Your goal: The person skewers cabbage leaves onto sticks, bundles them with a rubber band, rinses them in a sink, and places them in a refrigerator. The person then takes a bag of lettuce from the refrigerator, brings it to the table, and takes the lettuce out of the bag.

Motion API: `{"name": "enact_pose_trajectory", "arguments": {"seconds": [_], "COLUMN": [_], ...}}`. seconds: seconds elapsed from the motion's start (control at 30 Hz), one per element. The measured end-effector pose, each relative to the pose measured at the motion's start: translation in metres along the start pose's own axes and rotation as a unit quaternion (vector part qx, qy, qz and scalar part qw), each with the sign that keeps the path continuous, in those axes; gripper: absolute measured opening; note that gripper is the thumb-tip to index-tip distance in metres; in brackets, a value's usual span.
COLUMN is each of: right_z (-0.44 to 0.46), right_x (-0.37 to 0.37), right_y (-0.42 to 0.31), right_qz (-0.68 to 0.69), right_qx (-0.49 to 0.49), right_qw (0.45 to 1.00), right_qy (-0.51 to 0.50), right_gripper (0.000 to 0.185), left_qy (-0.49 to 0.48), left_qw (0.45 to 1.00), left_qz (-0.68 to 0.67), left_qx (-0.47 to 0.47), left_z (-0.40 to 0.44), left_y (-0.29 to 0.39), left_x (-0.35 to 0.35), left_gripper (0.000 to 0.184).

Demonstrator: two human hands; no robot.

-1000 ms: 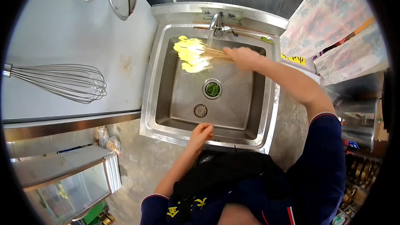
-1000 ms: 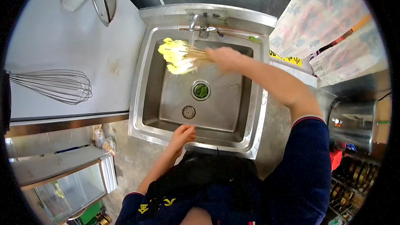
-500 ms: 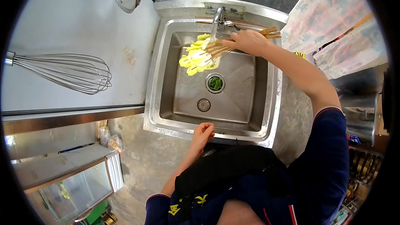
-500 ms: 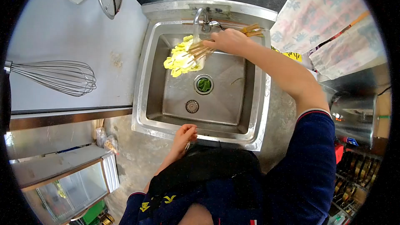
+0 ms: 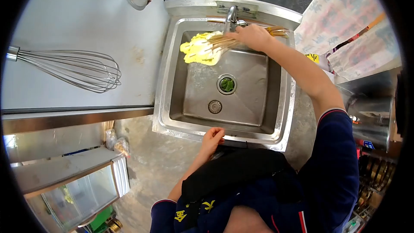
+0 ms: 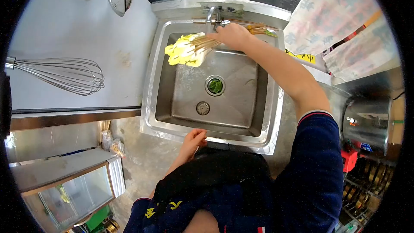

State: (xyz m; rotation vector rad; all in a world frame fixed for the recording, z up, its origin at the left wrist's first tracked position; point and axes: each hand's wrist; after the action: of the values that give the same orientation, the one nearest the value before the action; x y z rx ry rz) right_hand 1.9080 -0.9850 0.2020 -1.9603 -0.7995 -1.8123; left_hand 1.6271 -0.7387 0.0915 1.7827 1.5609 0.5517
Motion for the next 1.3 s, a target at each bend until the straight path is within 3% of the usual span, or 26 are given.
{"name": "enact_pose_trajectory", "arguments": {"seconds": [0.4, 0.5, 0.7, 0.9, 1.0, 1.1, 1.3], "right_z": [-0.005, -0.015, -0.026, -0.014, -0.005, -0.013, -0.022], "right_x": [0.022, 0.026, 0.041, 0.021, -0.004, 0.006, 0.003], "right_y": [0.025, 0.027, 0.029, 0.036, 0.047, 0.042, 0.052], "right_qz": [-0.01, -0.026, -0.052, 0.056, 0.249, 0.385, 0.499], "right_qx": [-0.026, -0.015, -0.029, 0.014, -0.016, -0.152, -0.226], "right_qw": [0.999, 0.999, 0.996, 0.994, 0.954, 0.868, 0.792], "right_qy": [-0.024, -0.026, -0.059, -0.091, -0.163, -0.275, -0.269], "right_gripper": [0.051, 0.065, 0.067, 0.069, 0.068, 0.067, 0.052], "left_qy": [-0.001, -0.006, -0.01, -0.012, -0.01, -0.016, -0.015], "left_qw": [1.0, 1.0, 1.0, 1.0, 1.0, 1.0, 1.0], "left_qz": [-0.006, -0.006, 0.005, 0.005, 0.0, 0.004, 0.016], "left_qx": [0.013, 0.017, 0.013, 0.01, 0.01, 0.012, 0.023], "left_z": [-0.003, 0.003, 0.003, -0.001, -0.002, -0.004, -0.005], "left_y": [-0.008, -0.013, -0.012, -0.014, -0.018, -0.022, -0.025], "left_x": [0.012, 0.016, 0.019, 0.019, 0.022, 0.022, 0.017], "left_gripper": [0.026, 0.026, 0.027, 0.028, 0.027, 0.027, 0.027]}}
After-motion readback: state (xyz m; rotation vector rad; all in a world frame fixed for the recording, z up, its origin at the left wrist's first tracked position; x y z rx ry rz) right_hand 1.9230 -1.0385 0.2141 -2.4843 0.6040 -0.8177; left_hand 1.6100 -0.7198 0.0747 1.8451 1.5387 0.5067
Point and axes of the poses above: each hand's wrist, its own z-axis towards the middle knuckle, its own x-axis out of the back of the hand, y = z × x, and after that the axes turned 7 degrees about z, right-handed
